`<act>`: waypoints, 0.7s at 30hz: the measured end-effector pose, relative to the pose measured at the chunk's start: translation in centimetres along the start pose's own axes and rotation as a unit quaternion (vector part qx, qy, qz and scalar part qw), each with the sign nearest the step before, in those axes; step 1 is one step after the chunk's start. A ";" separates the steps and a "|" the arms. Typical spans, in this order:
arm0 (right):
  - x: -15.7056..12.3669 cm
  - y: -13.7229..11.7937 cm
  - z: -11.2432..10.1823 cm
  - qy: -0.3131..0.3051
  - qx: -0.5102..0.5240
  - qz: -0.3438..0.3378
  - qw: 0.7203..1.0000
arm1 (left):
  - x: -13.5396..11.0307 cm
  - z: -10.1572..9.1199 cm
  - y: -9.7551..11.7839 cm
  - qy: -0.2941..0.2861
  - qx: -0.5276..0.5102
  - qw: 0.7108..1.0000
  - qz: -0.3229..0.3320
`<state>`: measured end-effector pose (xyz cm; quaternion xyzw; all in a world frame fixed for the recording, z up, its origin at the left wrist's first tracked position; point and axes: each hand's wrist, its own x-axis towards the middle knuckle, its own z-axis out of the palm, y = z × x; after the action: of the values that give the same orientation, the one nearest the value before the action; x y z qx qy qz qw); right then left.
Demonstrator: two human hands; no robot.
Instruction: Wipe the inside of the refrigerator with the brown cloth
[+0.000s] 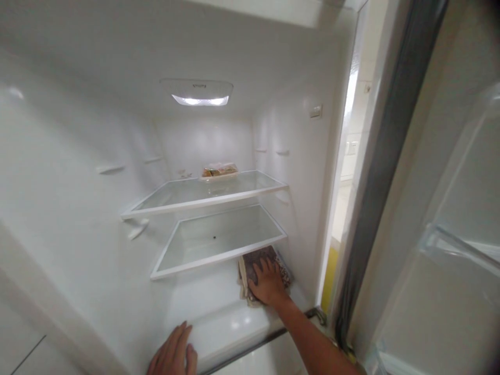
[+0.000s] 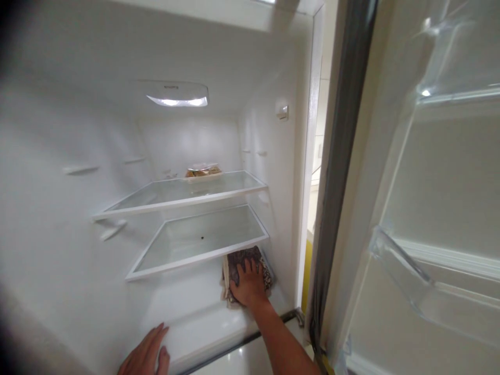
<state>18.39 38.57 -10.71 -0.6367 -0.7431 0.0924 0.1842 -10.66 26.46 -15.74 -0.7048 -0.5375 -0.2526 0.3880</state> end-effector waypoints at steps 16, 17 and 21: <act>-8.4 -10.2 -0.2 -0.110 0.100 -0.152 0.977 | 0.1 -1.1 0.7 -0.011 0.032 0.999 0.007; -7.9 -10.5 0.1 -0.112 0.102 -0.160 0.975 | 0.0 -1.1 0.6 -0.013 0.033 0.999 0.006; -4.2 -8.9 0.6 -0.112 0.070 -0.150 0.980 | -0.2 -1.0 0.4 -0.008 0.027 1.000 0.003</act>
<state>10.53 33.00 -8.64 -0.4887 -0.8379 0.1866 0.1558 -10.30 25.49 -15.42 -0.6975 -0.5452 -0.2314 0.4034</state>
